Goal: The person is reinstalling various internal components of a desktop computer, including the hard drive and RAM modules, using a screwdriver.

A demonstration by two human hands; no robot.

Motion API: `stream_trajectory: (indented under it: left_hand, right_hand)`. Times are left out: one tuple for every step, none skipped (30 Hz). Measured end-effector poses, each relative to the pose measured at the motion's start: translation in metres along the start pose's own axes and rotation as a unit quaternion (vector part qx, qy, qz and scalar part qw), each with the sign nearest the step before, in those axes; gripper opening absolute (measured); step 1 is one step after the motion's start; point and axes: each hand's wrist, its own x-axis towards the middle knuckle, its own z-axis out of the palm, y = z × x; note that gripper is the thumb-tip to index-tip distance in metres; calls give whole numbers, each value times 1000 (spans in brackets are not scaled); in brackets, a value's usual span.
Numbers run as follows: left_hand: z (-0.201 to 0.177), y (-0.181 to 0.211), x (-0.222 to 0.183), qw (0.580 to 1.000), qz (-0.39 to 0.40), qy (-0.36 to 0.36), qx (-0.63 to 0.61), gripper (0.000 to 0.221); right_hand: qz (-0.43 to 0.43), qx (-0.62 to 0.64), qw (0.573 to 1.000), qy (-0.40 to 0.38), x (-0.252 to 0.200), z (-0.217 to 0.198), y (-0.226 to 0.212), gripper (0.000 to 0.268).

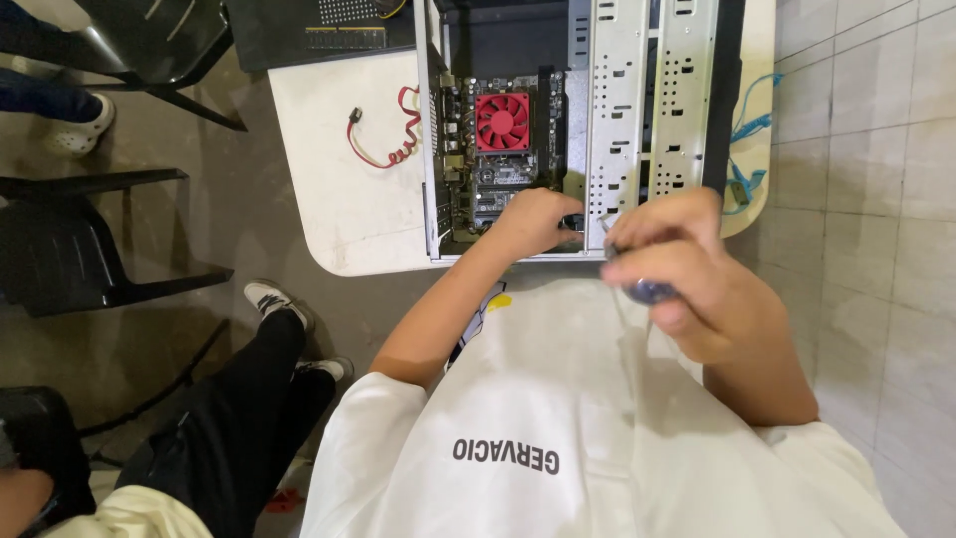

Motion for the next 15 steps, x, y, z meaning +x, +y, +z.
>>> stream_trajectory:
  left_hand:
    - [2, -2, 1, 1000, -1, 0, -1, 40]
    - [3, -4, 3, 1000, 5, 5, 2, 40]
    - [6, -5, 3, 1000, 10, 8, 4, 40]
    - [5, -5, 2, 1000, 9, 7, 3, 40]
    - [4, -5, 2, 1000, 12, 7, -1, 40]
    - [3, -4, 2, 1000, 14, 6, -4, 41]
    - [12, -13, 7, 1000, 14, 6, -4, 41]
    - [20, -21, 11, 999, 23, 17, 32, 39]
    - [28, -29, 16, 997, 32, 29, 69, 37]
    - [27, -28, 17, 997, 33, 30, 70, 37]
    - [27, -27, 17, 997, 29, 28, 64, 35]
    - [26, -27, 16, 998, 26, 26, 59, 34]
    - [26, -27, 16, 997, 26, 28, 60, 34]
    - [26, -27, 16, 997, 29, 27, 60, 36]
    - [26, -27, 16, 997, 32, 26, 60, 38]
  right_hand:
    - [0, 1, 1000, -1, 6, -1, 1, 53]
    - [-23, 71, 997, -13, 13, -1, 2, 37]
    - [-46, 142, 989, -24, 18, -1, 3, 25]
    - [-44, 142, 989, -24, 19, -2, 10, 25]
    - [-102, 126, 986, -24, 21, -4, 17, 38]
    - [-160, 109, 981, -23, 22, -5, 24, 64]
    - [-160, 109, 981, -24, 28, 12, 23, 64]
    - [-197, 7, 971, 136, 33, 29, 22, 44]
    - [-226, -96, 925, 290, 40, 45, 21, 33]
    - [-227, -97, 925, 290, 36, 44, 16, 33]
    - [-131, -180, 929, 295, 32, 43, 12, 45]
    - [-34, -260, 918, 297, 27, 43, 7, 89]
    - [-35, -259, 918, 297, 27, 32, 1, 89]
    - [-64, -225, 946, 224, 26, 21, -4, 66]
    - [-92, -190, 966, 149, 25, 9, -10, 44]
